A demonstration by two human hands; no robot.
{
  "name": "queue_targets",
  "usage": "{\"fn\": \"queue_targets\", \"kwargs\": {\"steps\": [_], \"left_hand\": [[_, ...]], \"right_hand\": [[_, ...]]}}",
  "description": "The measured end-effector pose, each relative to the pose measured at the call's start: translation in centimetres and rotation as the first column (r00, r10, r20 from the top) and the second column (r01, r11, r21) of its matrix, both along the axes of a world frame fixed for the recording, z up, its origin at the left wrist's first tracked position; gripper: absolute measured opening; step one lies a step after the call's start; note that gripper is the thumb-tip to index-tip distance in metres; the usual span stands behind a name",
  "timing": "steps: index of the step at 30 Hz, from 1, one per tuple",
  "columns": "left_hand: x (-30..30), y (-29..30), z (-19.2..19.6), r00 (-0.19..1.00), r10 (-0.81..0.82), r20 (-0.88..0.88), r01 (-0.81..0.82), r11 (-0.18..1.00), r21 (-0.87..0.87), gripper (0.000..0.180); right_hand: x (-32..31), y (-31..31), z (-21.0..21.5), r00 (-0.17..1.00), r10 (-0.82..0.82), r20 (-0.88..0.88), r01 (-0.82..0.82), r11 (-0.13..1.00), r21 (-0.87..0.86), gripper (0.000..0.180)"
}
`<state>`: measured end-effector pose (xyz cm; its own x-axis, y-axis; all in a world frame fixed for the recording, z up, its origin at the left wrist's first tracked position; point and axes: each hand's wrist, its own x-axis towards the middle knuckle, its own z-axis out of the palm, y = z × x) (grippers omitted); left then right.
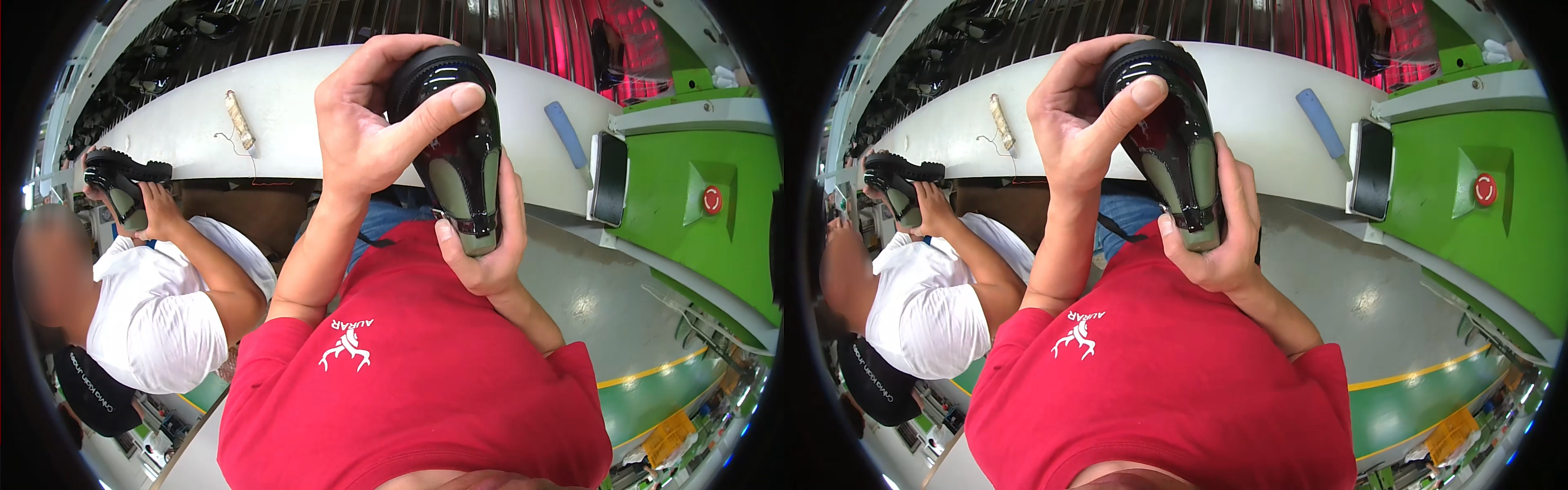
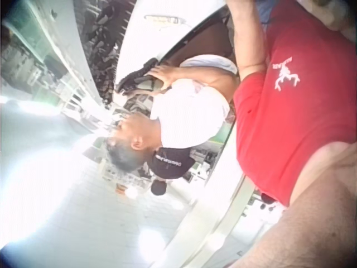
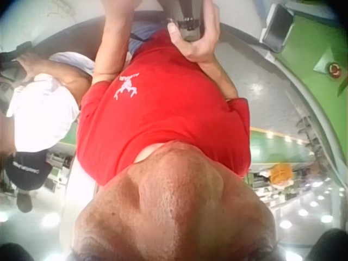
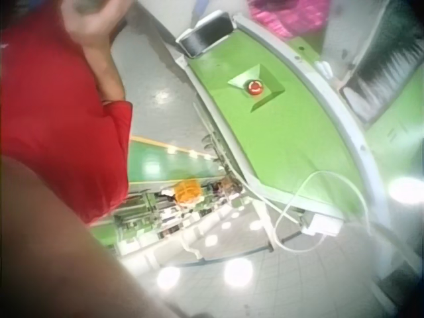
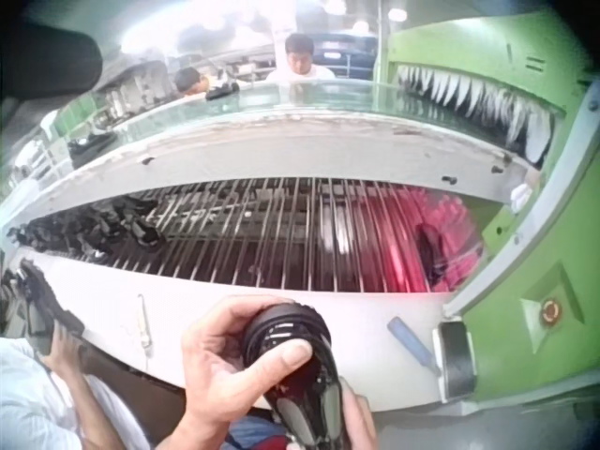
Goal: The person picks up black shoes from a conveyor belt and wipes them with a blue tool. They inspect the shoes by turning them over and checking the soles and straps. The person then places the shoes back onto the moving conveyor belt. This process is repeated for multiple shoes throughout the video.
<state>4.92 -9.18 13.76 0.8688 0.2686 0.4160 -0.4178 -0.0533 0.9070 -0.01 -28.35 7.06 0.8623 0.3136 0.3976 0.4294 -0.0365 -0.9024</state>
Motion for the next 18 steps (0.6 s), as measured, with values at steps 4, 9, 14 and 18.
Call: {"fn": "queue_targets", "kwargs": {"steps": [4,9,14,18], "left_hand": [[-0.5,-0.1,0.8,0.998,-0.028,-0.051,0.026,0.999,-0.026,0.043],[-1.4,0.0,1.2,0.994,-0.106,-0.026,0.104,0.991,-0.081,0.058],[-3.0,0.5,0.0,0.994,-0.108,0.004,0.108,0.993,-0.051,0.05],[-2.8,0.8,-0.1,0.993,-0.084,0.079,0.084,0.996,0.013,0.047]], "right_hand": [[-0.2,-0.2,-0.2,0.996,0.023,-0.092,-0.018,0.998,0.055,0.096],[0.9,-1.2,1.0,0.975,0.101,-0.197,-0.058,0.975,0.214,0.097],[2.2,-2.5,2.6,0.928,0.176,-0.328,-0.063,0.942,0.329,0.102],[2.1,-3.3,1.3,0.894,0.151,-0.421,0.029,0.92,0.39,0.082]]}}
